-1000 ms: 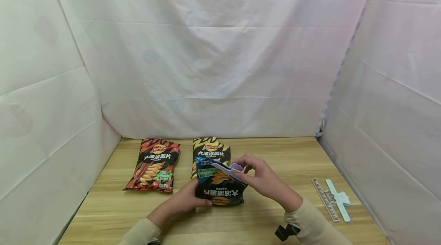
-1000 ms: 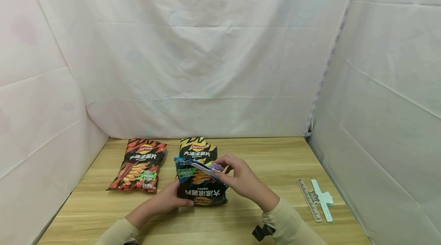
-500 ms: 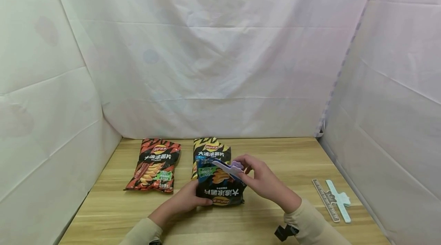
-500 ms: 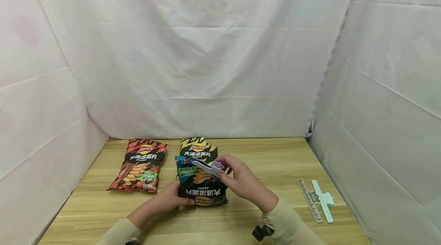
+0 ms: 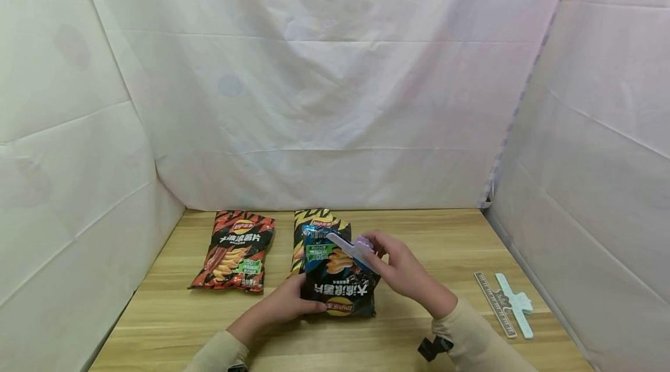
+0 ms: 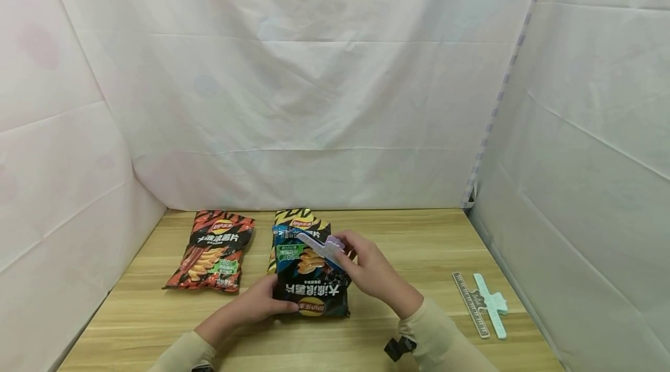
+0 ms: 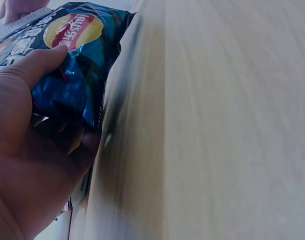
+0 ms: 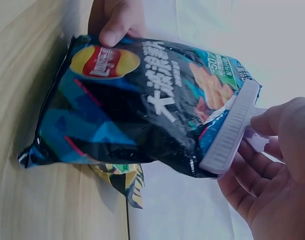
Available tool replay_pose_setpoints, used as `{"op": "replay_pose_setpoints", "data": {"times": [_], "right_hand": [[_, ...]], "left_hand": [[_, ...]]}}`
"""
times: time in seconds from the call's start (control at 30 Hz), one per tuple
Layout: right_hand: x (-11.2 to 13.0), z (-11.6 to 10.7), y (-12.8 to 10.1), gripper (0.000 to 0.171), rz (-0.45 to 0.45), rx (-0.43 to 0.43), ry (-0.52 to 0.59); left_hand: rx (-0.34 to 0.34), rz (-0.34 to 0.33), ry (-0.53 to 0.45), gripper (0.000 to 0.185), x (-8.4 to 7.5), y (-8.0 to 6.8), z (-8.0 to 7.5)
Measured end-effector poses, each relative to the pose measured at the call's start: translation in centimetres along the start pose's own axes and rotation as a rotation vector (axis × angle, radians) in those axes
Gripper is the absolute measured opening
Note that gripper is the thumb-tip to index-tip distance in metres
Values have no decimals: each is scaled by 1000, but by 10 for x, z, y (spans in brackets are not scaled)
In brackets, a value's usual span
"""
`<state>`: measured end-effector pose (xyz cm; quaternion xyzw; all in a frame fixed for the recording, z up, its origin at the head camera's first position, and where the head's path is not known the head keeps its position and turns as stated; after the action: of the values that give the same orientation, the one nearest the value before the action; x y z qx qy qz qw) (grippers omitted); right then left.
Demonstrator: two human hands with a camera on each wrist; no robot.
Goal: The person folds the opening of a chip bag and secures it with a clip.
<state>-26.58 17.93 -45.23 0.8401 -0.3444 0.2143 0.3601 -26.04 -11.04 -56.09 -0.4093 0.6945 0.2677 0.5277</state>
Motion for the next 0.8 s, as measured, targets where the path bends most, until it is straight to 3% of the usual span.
{"op": "replay_pose_setpoints", "data": {"times": [0.33, 0.57, 0.8], "right_hand": [[-7, -18, 9, 34, 133, -2, 2], [-13, -32, 16, 34, 169, 10, 15], [-22, -44, 23, 35, 193, 26, 43]], "left_hand": [[18, -20, -66, 74, -17, 5, 8], [46, -2, -115, 69, -28, 10, 12], [43, -5, -175, 76, -37, 20, 18]]}}
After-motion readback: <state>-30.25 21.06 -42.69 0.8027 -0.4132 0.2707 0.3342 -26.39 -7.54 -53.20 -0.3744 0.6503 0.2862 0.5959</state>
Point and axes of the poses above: each hand's wrist, its own y-axis towards the middle knuckle, its own z-axis out of the palm, x = y × z, the point moved 2 cm from there along y, towards the middle knuckle, and after that the axes turned 2 degrees about -y, right-handed, at the moved point
